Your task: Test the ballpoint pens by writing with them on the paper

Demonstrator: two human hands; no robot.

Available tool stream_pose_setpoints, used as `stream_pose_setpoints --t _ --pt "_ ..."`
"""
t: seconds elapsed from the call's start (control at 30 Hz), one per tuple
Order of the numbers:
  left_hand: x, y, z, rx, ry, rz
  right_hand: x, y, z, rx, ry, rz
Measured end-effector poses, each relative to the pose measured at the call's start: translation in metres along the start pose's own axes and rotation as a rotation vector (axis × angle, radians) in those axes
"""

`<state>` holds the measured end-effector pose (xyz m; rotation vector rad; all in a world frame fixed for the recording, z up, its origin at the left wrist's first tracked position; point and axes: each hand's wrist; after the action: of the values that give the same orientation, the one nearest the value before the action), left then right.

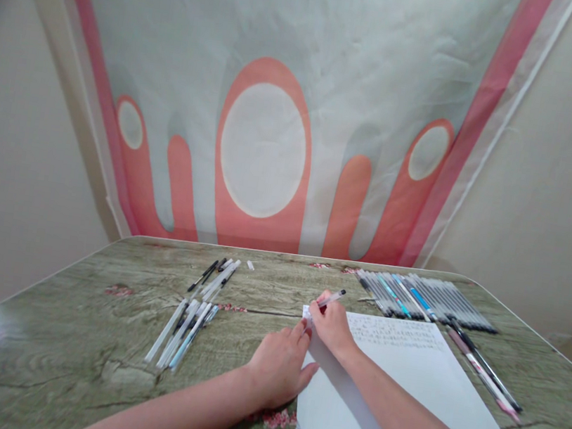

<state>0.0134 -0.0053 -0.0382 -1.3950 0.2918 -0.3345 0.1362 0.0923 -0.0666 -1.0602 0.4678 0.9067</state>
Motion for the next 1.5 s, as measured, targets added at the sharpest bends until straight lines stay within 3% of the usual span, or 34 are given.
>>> stream_pose_setpoints --t 0.9,1.13,1.5 --pt "0.001 -0.004 -0.001 0.001 -0.002 -0.015 -0.003 -0.001 0.000 -0.009 0.015 0.025" --pt "0.001 -0.005 -0.001 -0.015 -0.019 -0.009 0.001 -0.003 0.002 0.103 0.063 0.049" --pt "-0.009 -0.012 0.000 -0.026 0.014 -0.080 -0.002 -0.005 0.001 0.045 0.060 0.115"
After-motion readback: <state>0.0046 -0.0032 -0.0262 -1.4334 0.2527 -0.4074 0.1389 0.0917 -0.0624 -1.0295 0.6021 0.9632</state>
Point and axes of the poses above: each hand's wrist, its own z-axis towards the middle knuckle, its own y-axis out of the palm, x = y × z, and after that the axes turned 4 degrees about x, right-handed
